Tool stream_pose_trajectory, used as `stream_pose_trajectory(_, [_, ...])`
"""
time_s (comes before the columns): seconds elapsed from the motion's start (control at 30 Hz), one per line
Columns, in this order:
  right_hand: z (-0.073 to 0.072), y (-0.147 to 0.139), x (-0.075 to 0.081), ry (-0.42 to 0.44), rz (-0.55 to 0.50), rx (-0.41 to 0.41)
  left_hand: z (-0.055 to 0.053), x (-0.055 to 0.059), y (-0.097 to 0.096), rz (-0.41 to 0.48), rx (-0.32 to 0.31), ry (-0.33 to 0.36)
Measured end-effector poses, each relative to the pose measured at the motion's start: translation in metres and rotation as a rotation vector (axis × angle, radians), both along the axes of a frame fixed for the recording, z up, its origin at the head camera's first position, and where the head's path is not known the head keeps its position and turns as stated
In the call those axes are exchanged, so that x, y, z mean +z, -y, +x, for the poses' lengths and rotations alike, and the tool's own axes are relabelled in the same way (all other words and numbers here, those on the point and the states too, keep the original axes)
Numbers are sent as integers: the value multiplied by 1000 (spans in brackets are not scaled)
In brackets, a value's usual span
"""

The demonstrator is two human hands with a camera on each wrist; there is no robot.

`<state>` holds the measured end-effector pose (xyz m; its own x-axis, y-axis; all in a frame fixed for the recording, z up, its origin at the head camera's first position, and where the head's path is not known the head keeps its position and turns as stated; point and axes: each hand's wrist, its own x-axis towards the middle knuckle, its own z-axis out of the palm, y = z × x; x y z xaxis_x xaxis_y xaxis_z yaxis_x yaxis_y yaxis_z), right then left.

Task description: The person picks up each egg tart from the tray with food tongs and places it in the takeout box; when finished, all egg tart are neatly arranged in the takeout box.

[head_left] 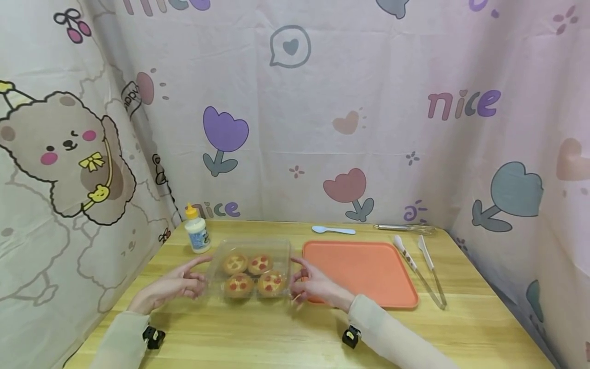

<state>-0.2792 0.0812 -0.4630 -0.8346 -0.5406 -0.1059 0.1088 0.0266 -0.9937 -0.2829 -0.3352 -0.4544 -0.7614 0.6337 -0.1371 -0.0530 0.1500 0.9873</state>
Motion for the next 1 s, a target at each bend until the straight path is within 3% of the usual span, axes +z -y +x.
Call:
stream_pose_trajectory(0.2, [2,4,0,33,-50,-27,0,2,-2,88,-128,78])
stream_pose_trajectory(0.4, [4,6,2,43,-49,-28,-1,5,-5,153,-174,99])
stream_pose_trajectory(1.0, [5,11,4,24,-10,-49,-2,5,-4,104,-138,111])
